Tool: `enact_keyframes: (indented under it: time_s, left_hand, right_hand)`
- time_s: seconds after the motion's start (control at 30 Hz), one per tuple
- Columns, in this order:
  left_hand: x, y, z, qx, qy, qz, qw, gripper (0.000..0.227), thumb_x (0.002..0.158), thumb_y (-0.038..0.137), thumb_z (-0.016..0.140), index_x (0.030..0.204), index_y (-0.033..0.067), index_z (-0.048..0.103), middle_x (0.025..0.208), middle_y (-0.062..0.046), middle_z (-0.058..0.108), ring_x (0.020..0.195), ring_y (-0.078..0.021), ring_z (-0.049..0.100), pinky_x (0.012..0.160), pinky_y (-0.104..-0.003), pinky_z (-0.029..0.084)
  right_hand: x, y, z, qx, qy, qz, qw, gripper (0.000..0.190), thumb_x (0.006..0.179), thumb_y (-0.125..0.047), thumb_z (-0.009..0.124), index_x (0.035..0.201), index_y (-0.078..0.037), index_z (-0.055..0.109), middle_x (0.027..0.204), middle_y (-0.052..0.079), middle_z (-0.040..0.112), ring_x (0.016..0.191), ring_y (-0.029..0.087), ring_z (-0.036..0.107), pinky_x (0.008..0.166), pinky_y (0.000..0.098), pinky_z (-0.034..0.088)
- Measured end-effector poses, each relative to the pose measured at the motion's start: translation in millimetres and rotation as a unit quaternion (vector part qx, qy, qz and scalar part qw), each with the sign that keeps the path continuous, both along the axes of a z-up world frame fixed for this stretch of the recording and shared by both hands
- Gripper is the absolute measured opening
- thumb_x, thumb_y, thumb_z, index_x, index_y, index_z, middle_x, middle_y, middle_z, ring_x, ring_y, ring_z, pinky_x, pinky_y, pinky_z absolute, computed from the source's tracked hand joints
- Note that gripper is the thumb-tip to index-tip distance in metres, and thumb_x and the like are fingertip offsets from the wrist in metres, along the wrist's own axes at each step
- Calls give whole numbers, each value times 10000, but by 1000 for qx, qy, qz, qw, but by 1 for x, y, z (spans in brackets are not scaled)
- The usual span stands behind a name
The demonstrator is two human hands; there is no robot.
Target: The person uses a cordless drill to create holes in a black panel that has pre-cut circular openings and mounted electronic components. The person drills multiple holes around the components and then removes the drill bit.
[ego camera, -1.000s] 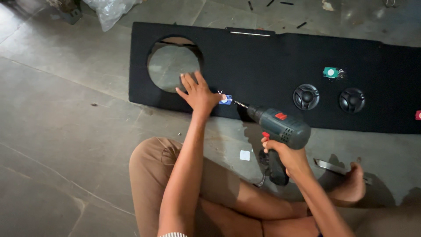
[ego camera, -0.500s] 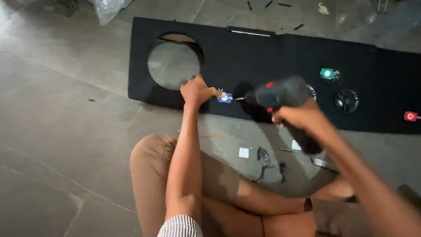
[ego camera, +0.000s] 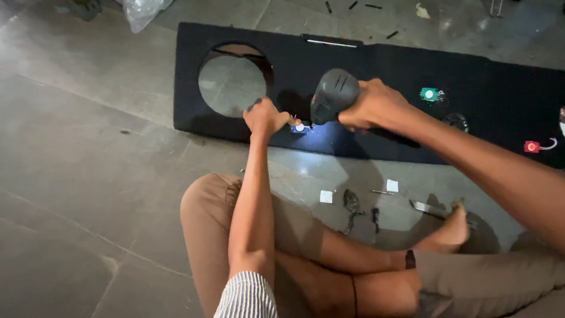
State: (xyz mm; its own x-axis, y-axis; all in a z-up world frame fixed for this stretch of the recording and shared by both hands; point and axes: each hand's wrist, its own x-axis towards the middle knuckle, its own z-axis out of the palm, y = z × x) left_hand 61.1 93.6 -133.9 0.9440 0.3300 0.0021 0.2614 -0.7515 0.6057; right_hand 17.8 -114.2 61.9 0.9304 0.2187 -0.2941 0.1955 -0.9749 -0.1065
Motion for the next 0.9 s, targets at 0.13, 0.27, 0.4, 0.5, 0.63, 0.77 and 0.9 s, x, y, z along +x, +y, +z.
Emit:
enact_keyframes:
  time_s: [0.13,0.27,0.4,0.5,0.63,0.77,0.9]
  left_hand:
    - [7,-2,3,-10,35,-12,999,831,449,529,955,1065,23,720,1108,-202,732,1125,-366,667,1016,-465,439]
    - [4,-1,1,-17,36,-12,999,718,480,485,935,1020,47,753,1125,-176,736,1134,-368,667,1030,-463,439]
    - [3,1,5,-28,49,-4,998,632,512,462,914,999,85,771,1128,-161,744,1154,-360,664,1064,-471,418]
    - [4,3,8,-32,63,-11,997,716,475,475,938,1038,77,745,1148,-164,731,1162,-354,659,1043,-454,436]
    - [5,1,8,-34,65,-11,997,723,520,475,928,1089,77,727,1143,-166,739,1169,-342,657,1074,-475,395]
    - [-2,1,7,-23,59,-11,998,757,513,497,935,1100,71,720,1155,-168,728,1165,-350,658,1032,-458,435]
    - [2,2,7,-21,37,-11,999,739,516,507,926,1079,66,742,1157,-162,736,1158,-348,673,1007,-453,471]
  right_hand:
    - [-5,1,5,70,-6,28,997,209,705,-305,657,744,-121,748,703,78,746,665,251,763,672,377,595]
    - [-5,7,3,8,3,-2,1000,191,624,-200,638,719,-75,747,695,122,746,668,289,760,657,397,598]
    - [-7,3,-1,23,-40,17,999,198,613,-219,646,722,-71,720,687,133,705,654,322,715,615,411,575]
    - [-11,-6,-3,69,-38,26,997,219,632,-264,644,691,-58,692,628,126,686,604,308,705,600,417,563]
    - [-18,-12,-9,105,-48,31,993,268,672,-316,651,679,-48,672,561,128,660,533,318,683,593,423,558]
    - [-27,-6,-14,60,-38,-6,997,287,649,-316,681,638,-29,696,553,141,659,523,322,686,587,414,565]
    - [-27,-4,-10,54,-31,-18,998,264,617,-297,685,632,-34,699,551,143,668,534,324,707,577,421,570]
